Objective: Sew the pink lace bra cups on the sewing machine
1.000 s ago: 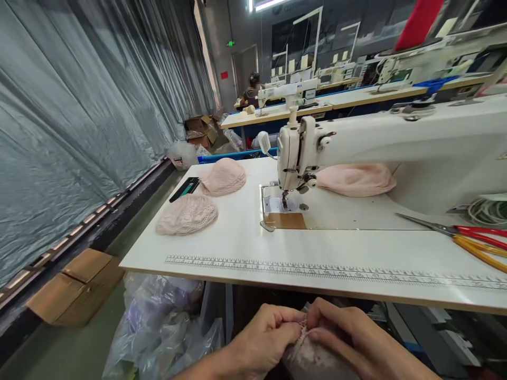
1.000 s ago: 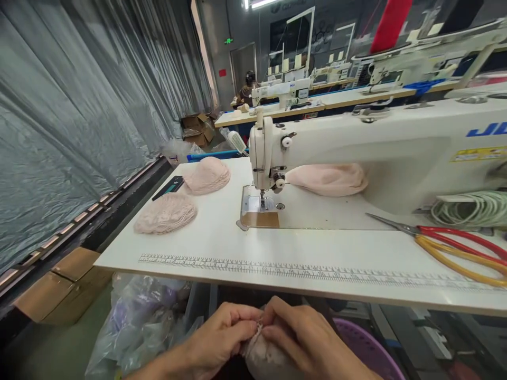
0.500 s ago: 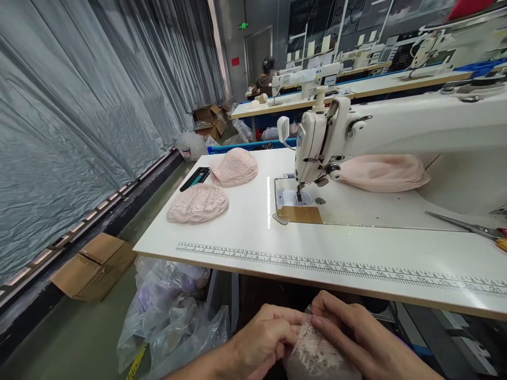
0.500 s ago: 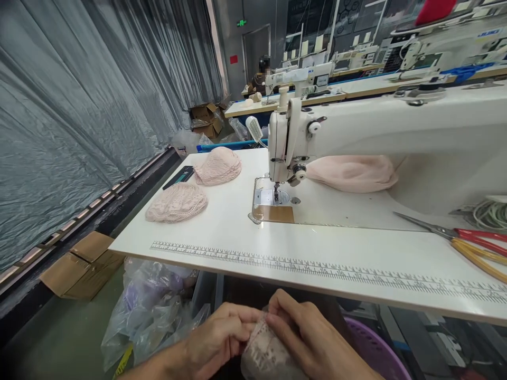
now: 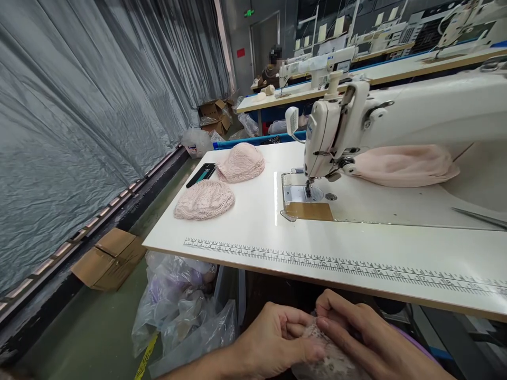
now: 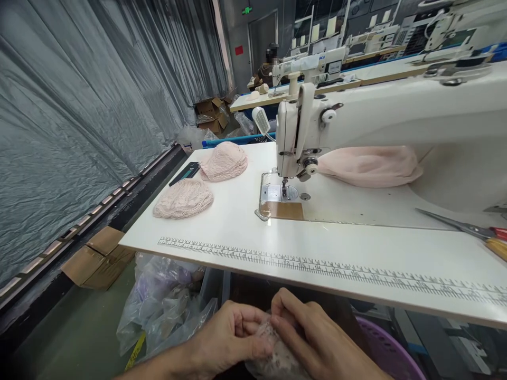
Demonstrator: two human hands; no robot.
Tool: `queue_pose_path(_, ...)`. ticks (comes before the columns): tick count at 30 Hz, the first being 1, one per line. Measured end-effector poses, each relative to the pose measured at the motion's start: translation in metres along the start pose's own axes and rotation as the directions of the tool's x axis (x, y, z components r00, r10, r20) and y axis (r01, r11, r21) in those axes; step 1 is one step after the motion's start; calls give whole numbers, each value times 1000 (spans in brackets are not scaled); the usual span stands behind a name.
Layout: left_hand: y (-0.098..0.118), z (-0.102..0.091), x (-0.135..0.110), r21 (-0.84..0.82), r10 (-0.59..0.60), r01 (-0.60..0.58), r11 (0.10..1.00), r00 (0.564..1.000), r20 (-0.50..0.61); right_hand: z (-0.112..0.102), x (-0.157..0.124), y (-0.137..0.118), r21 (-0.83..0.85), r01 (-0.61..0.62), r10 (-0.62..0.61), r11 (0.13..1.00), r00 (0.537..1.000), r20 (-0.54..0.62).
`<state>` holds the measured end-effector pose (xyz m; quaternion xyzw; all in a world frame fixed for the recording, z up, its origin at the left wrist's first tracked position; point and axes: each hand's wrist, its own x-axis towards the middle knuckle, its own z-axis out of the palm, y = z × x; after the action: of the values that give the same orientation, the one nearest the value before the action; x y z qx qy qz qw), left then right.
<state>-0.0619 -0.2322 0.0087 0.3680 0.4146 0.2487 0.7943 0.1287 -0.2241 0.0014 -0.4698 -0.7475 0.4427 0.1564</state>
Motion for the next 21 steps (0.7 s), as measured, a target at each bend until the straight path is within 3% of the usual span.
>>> queue_pose_path(6,-1,5,2,-17,-19,18,1000,1000,-23,1,-1,10,63,35,-36,997,999,8)
queue_pose_path(11,1,4,5,91,12,-4,996,996,-92,-6,0,2,54,44,-45,998,999,10)
queue_pose_path(15,13,-5,-3,146,-30,53,988,987,-156,-9,1,0,44,80,-82,996,996,26)
queue_pose_path(21,25,-23,-16,199,-116,129,972,990,-77,-7,3,6,200,97,-126,975,983,137)
